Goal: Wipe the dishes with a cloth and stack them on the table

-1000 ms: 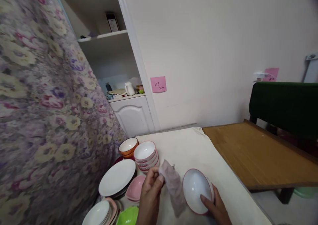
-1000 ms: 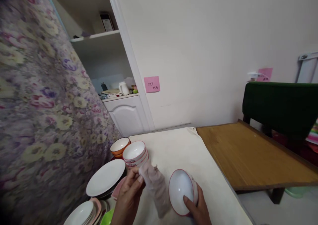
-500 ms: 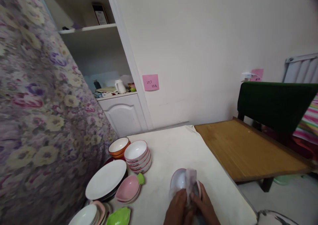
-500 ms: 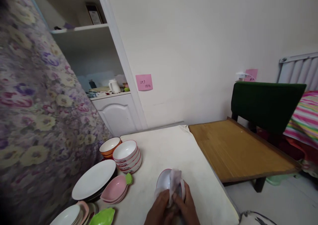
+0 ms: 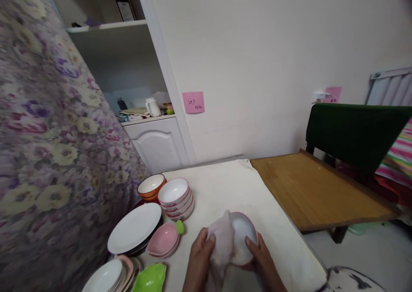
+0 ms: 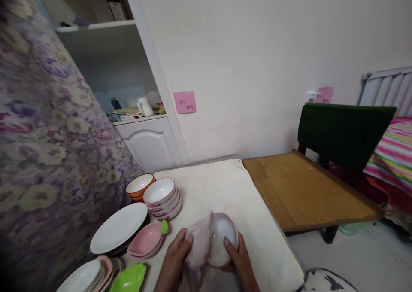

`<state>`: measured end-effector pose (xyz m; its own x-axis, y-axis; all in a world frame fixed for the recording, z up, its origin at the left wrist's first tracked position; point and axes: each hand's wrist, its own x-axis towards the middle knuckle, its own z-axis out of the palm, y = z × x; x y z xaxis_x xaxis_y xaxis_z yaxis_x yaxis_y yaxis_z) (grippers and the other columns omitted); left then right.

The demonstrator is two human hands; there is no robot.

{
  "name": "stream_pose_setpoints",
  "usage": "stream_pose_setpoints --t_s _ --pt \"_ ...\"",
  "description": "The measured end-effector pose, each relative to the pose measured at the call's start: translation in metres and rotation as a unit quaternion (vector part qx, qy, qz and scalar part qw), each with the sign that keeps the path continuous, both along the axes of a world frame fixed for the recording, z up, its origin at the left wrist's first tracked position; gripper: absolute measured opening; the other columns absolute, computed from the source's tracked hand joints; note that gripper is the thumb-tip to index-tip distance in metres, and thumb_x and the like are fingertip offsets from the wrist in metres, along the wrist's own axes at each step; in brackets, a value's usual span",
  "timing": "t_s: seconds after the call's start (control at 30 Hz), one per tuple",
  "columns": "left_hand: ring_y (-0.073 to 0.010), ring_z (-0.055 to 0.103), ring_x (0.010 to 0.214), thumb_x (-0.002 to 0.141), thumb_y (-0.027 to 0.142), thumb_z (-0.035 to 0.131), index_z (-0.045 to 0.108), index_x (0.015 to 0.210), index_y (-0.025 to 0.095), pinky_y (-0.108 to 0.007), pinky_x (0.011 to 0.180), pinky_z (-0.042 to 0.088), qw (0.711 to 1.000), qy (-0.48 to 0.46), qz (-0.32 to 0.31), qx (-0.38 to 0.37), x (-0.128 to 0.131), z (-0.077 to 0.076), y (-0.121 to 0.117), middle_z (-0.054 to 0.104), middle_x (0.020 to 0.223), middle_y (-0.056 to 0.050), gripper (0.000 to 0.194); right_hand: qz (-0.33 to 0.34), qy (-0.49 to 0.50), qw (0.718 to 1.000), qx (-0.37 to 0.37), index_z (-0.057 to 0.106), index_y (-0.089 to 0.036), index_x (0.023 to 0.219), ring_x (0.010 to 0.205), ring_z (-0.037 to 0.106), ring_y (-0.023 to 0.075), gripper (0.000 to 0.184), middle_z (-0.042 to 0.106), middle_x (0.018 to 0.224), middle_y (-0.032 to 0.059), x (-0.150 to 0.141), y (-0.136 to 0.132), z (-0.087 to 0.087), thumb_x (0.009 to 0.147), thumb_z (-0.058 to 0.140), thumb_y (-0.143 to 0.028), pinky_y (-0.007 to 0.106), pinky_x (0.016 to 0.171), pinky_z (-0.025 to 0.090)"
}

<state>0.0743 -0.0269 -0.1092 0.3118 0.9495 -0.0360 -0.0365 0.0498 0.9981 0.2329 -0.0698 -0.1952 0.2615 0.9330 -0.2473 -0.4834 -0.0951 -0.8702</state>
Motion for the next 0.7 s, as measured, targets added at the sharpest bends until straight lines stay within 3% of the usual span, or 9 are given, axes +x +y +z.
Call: stream_pose_setpoints --t_s 0.1,0.2,0.3,0.37,0.47,0.57,0.7 --pt "-0.0227 0.061 0.101 0.079 0.043 0.054 0.056 0.103 0.018 -0.033 0.089 0.046 0.996 0.048 0.069 0.009 -0.011 -0.007 0.009 0.067 0.101 -0.004 0.034 -0.017 -0.016 1.000 -0.014 0.042 -0.022 0.117 0.095 0.061 0.0328 0.066 0.057 0.111 0.0102 0.000 0.000 0.000 0.068 0.063 -0.061 0.041 0.058 0.058" --pt "-0.0269 0.056 0.112 0.074 0.045 0.057 0.053 0.112 0.015 -0.039 0.097 0.043 0.980 0.157 0.100 0.065 -0.028 -0.037 0.018 0.062 0.116 -0.011 0.049 -0.016 -0.026 0.999 -0.016 0.042 -0.021 0.118 0.097 0.060 0.0336 0.067 0.056 0.112 0.0119 0.000 -0.002 0.005 0.068 0.063 -0.061 0.040 0.057 0.058" --pt "-0.0272 0.049 0.119 0.080 0.046 0.049 0.044 0.123 0.012 -0.046 0.103 0.038 0.954 0.251 0.099 0.129 -0.043 -0.064 0.017 0.051 0.126 -0.016 0.054 -0.012 -0.019 1.000 -0.013 0.042 -0.020 0.119 0.104 0.059 0.0352 0.066 0.056 0.115 0.0135 0.000 -0.006 0.012 0.070 0.063 -0.058 0.040 0.060 0.058" --pt "-0.0263 0.044 0.124 0.082 0.044 0.047 0.045 0.122 0.013 -0.047 0.107 0.033 0.933 0.301 0.081 0.178 -0.048 -0.074 0.011 0.047 0.128 -0.016 0.050 -0.011 -0.015 1.000 -0.012 0.043 -0.021 0.119 0.107 0.058 0.0357 0.065 0.057 0.116 0.0137 0.000 -0.007 0.015 0.070 0.062 -0.058 0.039 0.062 0.058" --pt "-0.0271 0.042 0.127 0.078 0.034 0.054 0.055 0.111 0.016 -0.047 0.108 0.032 0.905 0.365 0.036 0.215 -0.050 -0.080 0.002 0.046 0.131 -0.016 0.038 -0.040 -0.024 0.998 -0.038 0.045 -0.020 0.119 0.103 0.059 0.0371 0.074 0.058 0.115 0.0143 -0.002 -0.004 0.012 0.062 0.063 -0.064 0.040 0.057 0.058" --pt "-0.0265 0.047 0.123 0.080 0.029 0.049 0.062 0.100 0.019 -0.044 0.104 0.036 0.894 0.389 0.002 0.222 -0.050 -0.080 -0.001 0.048 0.130 -0.014 0.026 -0.054 -0.029 0.997 -0.055 0.044 -0.020 0.118 0.100 0.060 0.0390 0.079 0.058 0.113 0.0155 -0.003 0.001 0.004 0.058 0.063 -0.068 0.041 0.053 0.057" --pt "-0.0242 0.056 0.108 0.085 0.043 0.045 0.067 0.094 0.019 -0.038 0.097 0.040 0.932 0.315 0.038 0.177 -0.051 -0.070 0.003 0.058 0.111 -0.011 0.034 -0.036 -0.016 0.999 -0.037 0.042 -0.021 0.118 0.102 0.058 0.0384 0.074 0.055 0.115 0.0146 -0.003 0.003 -0.001 0.062 0.063 -0.065 0.041 0.056 0.057"
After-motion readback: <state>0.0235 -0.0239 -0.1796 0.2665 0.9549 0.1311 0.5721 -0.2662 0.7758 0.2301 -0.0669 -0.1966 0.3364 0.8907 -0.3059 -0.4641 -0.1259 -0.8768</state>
